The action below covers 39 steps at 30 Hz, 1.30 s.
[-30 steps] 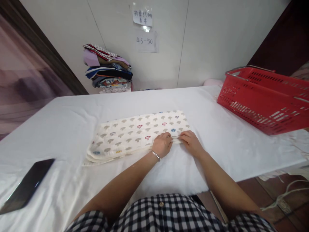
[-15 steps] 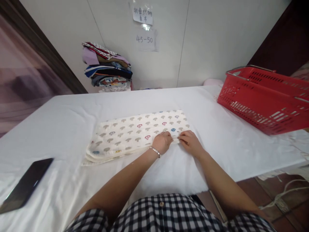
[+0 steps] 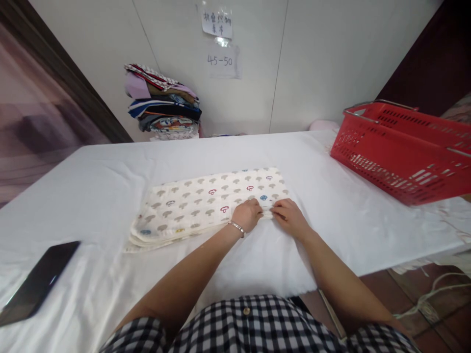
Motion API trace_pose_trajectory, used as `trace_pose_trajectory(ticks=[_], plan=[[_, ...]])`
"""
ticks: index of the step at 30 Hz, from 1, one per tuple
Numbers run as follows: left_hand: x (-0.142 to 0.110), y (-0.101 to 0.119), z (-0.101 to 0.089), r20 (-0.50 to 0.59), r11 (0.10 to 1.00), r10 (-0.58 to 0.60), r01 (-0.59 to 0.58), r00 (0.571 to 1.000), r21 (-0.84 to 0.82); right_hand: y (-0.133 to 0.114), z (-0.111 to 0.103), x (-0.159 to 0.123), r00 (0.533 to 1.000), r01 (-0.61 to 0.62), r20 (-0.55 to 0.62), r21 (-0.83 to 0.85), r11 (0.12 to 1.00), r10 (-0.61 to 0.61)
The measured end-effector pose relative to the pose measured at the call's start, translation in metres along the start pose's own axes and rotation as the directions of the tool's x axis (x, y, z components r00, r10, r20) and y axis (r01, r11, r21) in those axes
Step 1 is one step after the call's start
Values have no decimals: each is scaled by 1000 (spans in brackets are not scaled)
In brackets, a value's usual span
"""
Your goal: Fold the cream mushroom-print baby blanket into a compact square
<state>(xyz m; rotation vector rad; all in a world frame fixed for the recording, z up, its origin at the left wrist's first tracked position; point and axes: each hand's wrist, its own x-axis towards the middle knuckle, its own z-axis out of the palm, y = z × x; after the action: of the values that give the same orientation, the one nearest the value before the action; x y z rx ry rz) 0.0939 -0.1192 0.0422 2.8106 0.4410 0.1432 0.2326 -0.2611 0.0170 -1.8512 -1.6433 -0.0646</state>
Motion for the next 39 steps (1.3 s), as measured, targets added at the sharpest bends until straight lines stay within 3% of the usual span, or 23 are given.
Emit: trace_pose_trajectory(ticks=[6,16,28,39], plan=[[5,-1,1,5,1000,5,-6,1000,24,-2,-1,0,1000,-1,-2,18,1000,1],[-8,4,19,-184,992,99,-83,978,95,-3,-1,1,1000,-1,-9,-58,998,0],[-14,3,27,-217,970,188,-146,958,195,-5,-8,-1,995,101,-11,-39,994,-101],[-14,2,32,-219,960,206,-154,954,235,-3,-6,-4,999,37,14,-88,995,-36]])
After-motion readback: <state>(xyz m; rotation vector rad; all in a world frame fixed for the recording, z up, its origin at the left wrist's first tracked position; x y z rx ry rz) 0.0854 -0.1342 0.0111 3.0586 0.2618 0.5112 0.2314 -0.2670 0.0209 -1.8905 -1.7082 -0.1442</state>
